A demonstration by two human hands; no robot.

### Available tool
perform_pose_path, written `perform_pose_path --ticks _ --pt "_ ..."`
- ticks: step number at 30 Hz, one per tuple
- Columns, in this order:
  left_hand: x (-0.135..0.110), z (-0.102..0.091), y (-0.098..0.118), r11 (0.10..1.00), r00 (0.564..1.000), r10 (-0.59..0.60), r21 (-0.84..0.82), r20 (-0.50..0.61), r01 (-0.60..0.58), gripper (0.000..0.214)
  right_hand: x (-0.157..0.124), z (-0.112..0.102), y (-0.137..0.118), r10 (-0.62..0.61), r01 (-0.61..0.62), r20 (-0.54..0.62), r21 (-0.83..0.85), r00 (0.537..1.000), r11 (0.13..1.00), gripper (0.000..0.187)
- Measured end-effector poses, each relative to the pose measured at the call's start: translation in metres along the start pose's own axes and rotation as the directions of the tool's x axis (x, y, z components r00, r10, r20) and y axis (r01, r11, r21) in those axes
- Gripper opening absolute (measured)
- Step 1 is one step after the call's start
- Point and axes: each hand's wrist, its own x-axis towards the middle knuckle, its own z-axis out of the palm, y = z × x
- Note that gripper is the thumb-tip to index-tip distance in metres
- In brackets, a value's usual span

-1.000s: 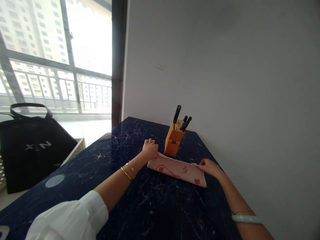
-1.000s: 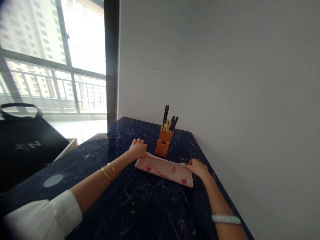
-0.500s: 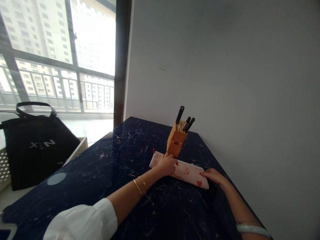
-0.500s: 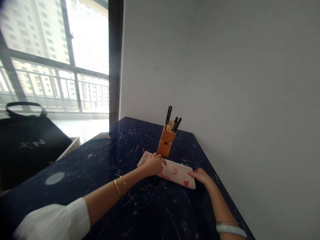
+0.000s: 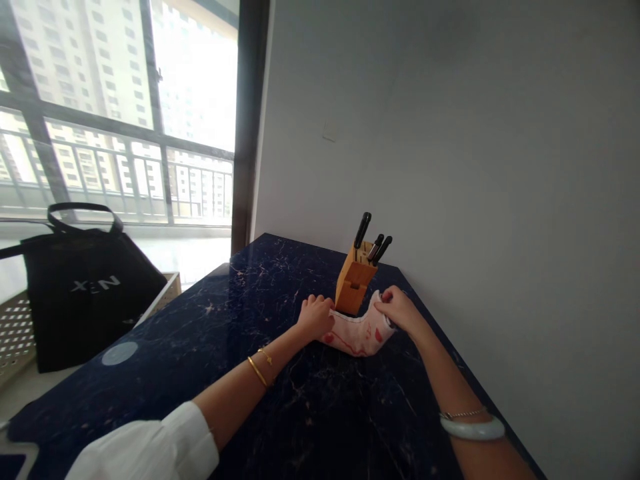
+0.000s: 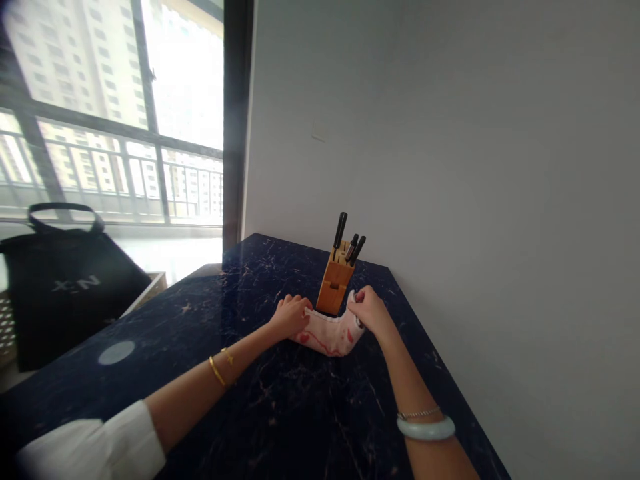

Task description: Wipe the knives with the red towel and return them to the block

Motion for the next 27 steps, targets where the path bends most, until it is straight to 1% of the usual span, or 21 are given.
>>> perform_pose_path --ticks 3,5,7,10,12,13,14,16,18,20,23,25,27 --pt "-0.003 -0.007 -0.029 0.989 0.989 -0.148 -0.004 0.024 0.148 0.03 0.006 0.024 -0.038 -0.059 0.06 0.024 -0.036 0.998 0.998 0.019" --pt "-0.006 -0.008 -0.044 0.979 0.977 -0.199 -0.028 0.079 0.202 0.03 0.009 0.047 -0.059 -0.085 0.088 0.054 -0.056 0.995 0.995 0.017" --pt "-0.008 -0.007 -0.053 0.97 0.963 -0.224 -0.066 0.148 0.235 0.029 0.009 0.071 -0.077 -0.114 0.121 0.086 -0.072 0.99 0.99 0.016" --pt "-0.01 -0.005 -0.059 0.955 0.944 -0.229 -0.132 0.238 0.265 0.029 0.004 0.103 -0.095 -0.127 0.14 0.131 -0.09 0.983 0.986 0.019" --pt "-0.009 -0.006 -0.062 0.945 0.936 -0.228 -0.169 0.268 0.279 0.029 -0.001 0.115 -0.1 -0.128 0.145 0.166 -0.095 0.978 0.985 0.024" --pt "-0.008 -0.007 -0.064 0.941 0.934 -0.229 -0.183 0.274 0.284 0.029 -0.004 0.116 -0.101 -0.132 0.15 0.178 -0.097 0.975 0.984 0.027" --pt "-0.007 -0.008 -0.065 0.937 0.933 -0.229 -0.196 0.277 0.288 0.029 -0.005 0.115 -0.1 -0.136 0.156 0.183 -0.1 0.974 0.983 0.03" --pt "-0.005 -0.009 -0.068 0.932 0.932 -0.225 -0.218 0.283 0.291 0.029 -0.007 0.106 -0.093 -0.136 0.158 0.176 -0.119 0.975 0.98 0.031" --pt "-0.003 -0.01 -0.068 0.929 0.932 -0.209 -0.237 0.296 0.284 0.029 -0.006 0.09 -0.078 -0.103 0.13 0.162 -0.165 0.981 0.978 0.027" --pt "0.0 -0.009 -0.065 0.93 0.933 -0.186 -0.252 0.308 0.269 0.029 -0.006 0.072 -0.058 -0.051 0.086 0.161 -0.219 0.986 0.972 0.022" --pt "0.003 -0.004 -0.054 0.932 0.937 -0.152 -0.271 0.313 0.242 0.029 -0.009 0.051 -0.021 0.015 0.034 0.178 -0.267 0.984 0.963 0.02" --pt "0.004 0.002 -0.041 0.931 0.941 -0.125 -0.29 0.315 0.221 0.029 -0.013 0.044 0.005 0.045 0.012 0.208 -0.267 0.977 0.963 0.022" --pt "0.006 0.01 -0.024 0.928 0.944 -0.095 -0.314 0.315 0.198 0.029 -0.016 0.04 0.031 0.071 -0.009 0.239 -0.254 0.968 0.967 0.025"
